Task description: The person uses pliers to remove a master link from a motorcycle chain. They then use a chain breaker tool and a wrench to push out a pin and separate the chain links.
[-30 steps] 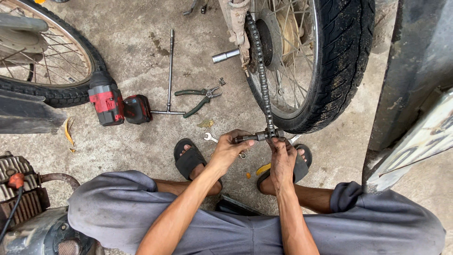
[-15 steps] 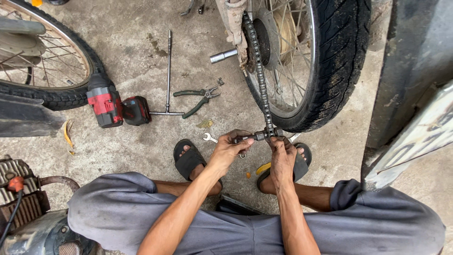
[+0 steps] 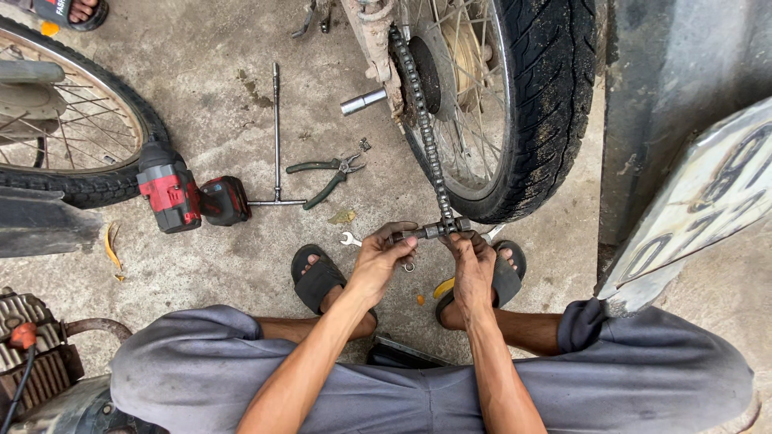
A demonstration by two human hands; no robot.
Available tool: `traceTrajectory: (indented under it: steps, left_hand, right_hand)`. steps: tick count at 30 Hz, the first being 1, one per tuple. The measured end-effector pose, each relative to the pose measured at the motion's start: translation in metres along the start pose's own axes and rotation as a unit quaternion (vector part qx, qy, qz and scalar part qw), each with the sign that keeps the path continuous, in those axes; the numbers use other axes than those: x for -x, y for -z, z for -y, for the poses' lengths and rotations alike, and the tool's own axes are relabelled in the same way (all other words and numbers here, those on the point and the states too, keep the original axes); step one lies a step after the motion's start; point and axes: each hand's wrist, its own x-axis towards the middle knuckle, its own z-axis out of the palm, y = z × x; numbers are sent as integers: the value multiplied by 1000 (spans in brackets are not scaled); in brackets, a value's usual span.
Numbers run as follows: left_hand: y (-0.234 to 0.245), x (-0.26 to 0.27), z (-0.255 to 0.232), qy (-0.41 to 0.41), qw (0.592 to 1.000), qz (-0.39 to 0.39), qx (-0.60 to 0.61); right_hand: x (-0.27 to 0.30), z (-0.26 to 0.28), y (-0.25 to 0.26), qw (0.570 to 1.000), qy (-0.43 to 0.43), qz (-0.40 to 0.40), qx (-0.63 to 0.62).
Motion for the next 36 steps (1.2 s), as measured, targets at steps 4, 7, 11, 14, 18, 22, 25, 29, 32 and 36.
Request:
traceTrajectory:
  steps: [4,7,11,14,18,22,25,29,32,36]
  left_hand:
    - [8,-5,14,151,982,43,102]
    - [2,1,-4,155,984,31,85]
    - [3,0,-2,39,999,23,-9]
    - [3,-1,1,17,999,28,-37]
    - [6,-2,5,66,997,34,-3]
    - [5,-2,2,79,996,28,-26]
    - [5,-2,4,79,996,29,-35]
    - [6,-5,6,60,997,34,-33]
    - [5,-3,0,9,998,32,-53]
    - [6,-4,4,-23,996,40,-73]
  right_hand:
    - [-3,-6,1,1000,0,-1,-18]
    - [-6,-11,4,1000,2,4,-26]
    - [-7,-18,12,999,12,26,-24]
    - [-4,-5,6,1000,7,7,-22]
    - [0,0,1,1000,5,8,-14]
    - [5,3,-5,1000,-10,-3,2]
    - [2,-1,-1,1000,0,5,-8]
    - [0,-3,4,1000,-7,0,10]
    - [-1,-2,5,1000,2,12,11]
    - [0,4,4,1000,-7,8,16]
